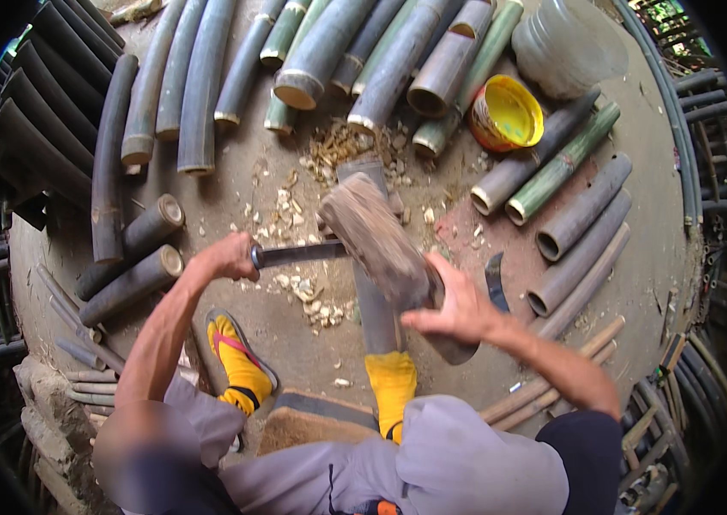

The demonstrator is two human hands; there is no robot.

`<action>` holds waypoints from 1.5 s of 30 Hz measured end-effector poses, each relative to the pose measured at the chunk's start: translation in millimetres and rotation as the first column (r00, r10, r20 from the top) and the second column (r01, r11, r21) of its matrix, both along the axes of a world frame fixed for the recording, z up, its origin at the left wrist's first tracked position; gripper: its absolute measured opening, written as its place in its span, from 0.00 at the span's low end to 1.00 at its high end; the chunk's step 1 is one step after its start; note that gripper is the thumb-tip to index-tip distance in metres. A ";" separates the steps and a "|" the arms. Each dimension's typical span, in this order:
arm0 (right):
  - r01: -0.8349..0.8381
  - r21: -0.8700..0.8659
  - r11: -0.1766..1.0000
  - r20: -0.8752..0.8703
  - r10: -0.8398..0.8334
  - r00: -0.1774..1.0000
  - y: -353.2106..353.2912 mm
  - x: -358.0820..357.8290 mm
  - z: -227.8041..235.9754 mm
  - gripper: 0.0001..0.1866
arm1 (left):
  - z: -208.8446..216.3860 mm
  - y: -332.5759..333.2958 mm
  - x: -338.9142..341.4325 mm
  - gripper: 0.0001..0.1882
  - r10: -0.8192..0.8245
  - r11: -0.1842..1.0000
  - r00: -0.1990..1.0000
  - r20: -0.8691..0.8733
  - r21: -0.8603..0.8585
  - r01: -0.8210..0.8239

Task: The person carves a hole into a bamboo section using a knife and then strikes it with a wooden block to widen the opening.

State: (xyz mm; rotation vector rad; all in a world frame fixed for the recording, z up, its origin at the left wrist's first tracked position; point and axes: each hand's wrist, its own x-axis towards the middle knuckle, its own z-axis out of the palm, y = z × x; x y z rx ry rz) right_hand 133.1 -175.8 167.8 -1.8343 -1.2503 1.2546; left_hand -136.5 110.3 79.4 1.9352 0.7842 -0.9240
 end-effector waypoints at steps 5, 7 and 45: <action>-0.079 -0.500 0.862 -0.071 0.050 0.996 3.3 5.9 -5.7 0.42 | -6.0 12.1 4.1 0.14 -0.022 0.984 0.999 -0.046 -0.177 0.013; 0.044 -0.266 0.963 -0.033 -0.055 0.998 -13.2 1.8 -9.8 0.44 | -5.3 11.7 1.6 0.13 0.024 0.962 0.991 -0.133 -0.266 -0.059; 0.273 0.031 0.961 0.329 -0.268 0.905 -127.4 -53.1 -71.7 0.47 | -10.3 -100.3 -64.2 0.12 -0.362 0.721 0.834 0.416 0.693 -0.033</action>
